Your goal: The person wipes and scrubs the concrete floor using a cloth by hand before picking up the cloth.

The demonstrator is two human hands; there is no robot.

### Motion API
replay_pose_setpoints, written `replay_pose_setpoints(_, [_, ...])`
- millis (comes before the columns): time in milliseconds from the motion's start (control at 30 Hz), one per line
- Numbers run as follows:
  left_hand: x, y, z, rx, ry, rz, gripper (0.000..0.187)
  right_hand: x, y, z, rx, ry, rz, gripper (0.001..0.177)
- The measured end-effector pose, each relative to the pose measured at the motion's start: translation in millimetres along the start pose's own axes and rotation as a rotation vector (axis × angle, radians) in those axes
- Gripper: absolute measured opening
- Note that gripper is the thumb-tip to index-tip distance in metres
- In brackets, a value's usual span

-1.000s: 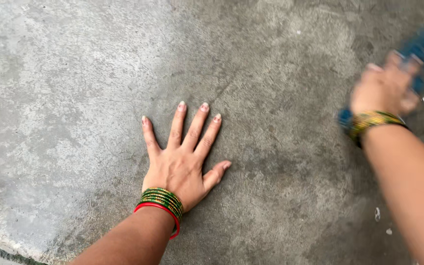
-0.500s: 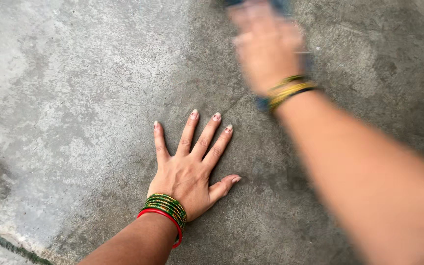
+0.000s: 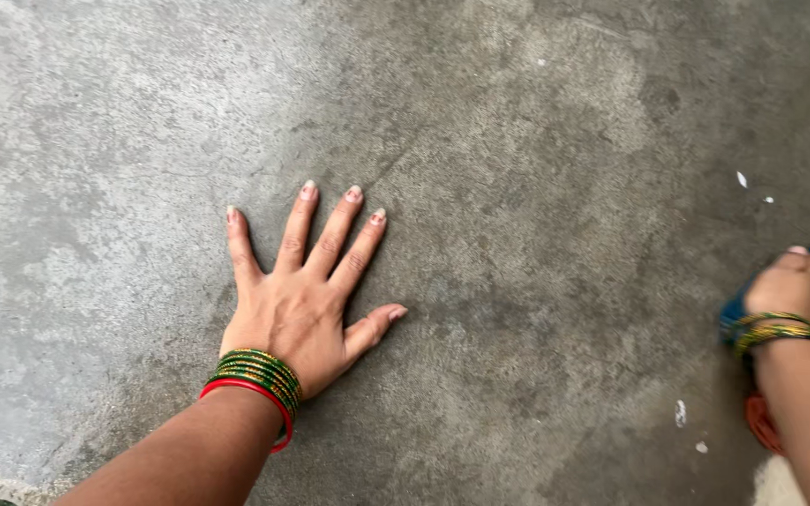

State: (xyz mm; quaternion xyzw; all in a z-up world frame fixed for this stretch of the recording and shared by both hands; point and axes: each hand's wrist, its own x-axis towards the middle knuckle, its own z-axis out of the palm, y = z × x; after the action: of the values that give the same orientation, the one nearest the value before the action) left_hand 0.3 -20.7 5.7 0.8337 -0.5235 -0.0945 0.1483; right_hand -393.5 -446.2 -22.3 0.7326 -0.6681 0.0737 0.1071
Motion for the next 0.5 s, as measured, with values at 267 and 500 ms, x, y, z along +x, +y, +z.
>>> replay_pose_setpoints(267, [-0.6,0.1,2.9,0.009,0.005,-0.011,0.083,-61.9,-214.2,-35.8,0.187,-0.147,-0.238,0.052])
replay_pose_setpoints(500, [-2.1,0.1,1.2,0.003,-0.004,-0.005,0.082,-175.9,-321.8,-89.0,0.147,-0.016,-0.964,0.054])
